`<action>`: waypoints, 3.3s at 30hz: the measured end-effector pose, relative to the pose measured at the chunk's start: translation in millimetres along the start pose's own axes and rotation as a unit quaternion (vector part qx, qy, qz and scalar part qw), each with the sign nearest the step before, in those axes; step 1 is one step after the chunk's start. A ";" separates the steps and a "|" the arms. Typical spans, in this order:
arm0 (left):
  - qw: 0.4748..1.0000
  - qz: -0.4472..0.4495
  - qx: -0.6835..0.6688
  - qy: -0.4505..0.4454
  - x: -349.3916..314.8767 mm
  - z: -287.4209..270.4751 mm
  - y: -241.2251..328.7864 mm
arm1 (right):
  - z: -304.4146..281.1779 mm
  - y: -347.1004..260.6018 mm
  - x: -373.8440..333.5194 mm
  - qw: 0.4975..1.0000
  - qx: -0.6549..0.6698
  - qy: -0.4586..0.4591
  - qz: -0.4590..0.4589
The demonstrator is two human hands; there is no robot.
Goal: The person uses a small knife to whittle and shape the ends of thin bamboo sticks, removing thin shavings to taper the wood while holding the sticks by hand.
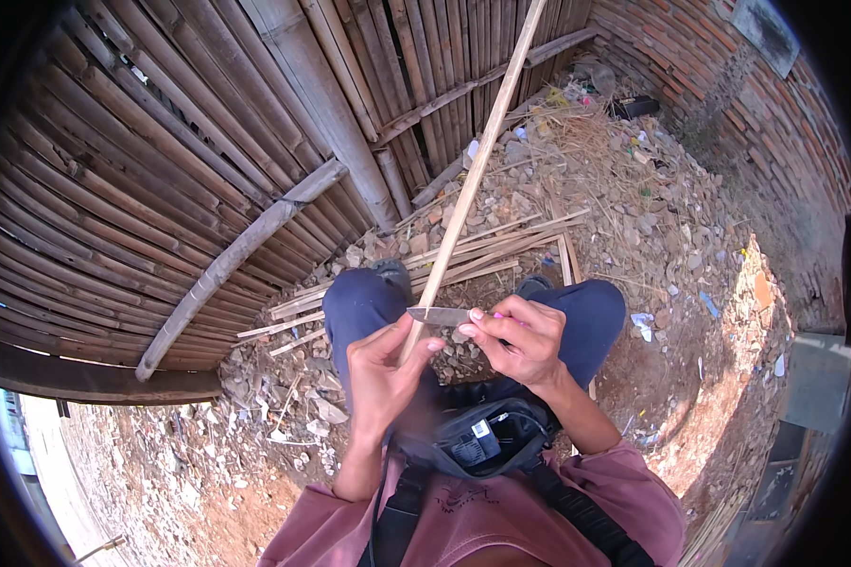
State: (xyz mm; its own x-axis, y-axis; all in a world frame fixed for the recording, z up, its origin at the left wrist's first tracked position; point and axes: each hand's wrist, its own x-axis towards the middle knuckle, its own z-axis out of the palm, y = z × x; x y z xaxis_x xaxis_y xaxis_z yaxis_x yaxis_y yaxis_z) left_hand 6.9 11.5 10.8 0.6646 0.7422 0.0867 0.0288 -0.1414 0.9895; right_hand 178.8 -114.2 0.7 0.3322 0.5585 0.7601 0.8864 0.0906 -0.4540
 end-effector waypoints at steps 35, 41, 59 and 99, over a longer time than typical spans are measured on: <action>0.966 -0.114 -0.164 -0.162 -5.7 -13.3 -13.2 | 6.0 3.5 -22.6 0.981 0.140 -0.072 0.112; 0.975 -0.085 -0.141 -0.151 -5.4 -14.3 -16.1 | 6.1 -0.4 -22.4 0.984 0.137 -0.068 0.095; 0.995 0.039 0.080 -0.051 -4.8 -2.7 0.0 | 6.0 -4.6 -20.1 0.990 0.109 -0.044 0.077; 0.985 0.005 0.171 0.016 -4.4 3.0 15.4 | -3.6 -22.0 -11.6 0.998 -0.025 -0.033 0.037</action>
State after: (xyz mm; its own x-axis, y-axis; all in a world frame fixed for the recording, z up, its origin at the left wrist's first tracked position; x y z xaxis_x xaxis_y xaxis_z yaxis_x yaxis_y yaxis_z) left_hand 6.7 4.1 25.4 0.6419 0.7595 0.1052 0.2754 -0.3564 0.8928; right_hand 156.6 -125.7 3.5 0.3766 0.6157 0.6922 0.8757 0.0073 -0.4829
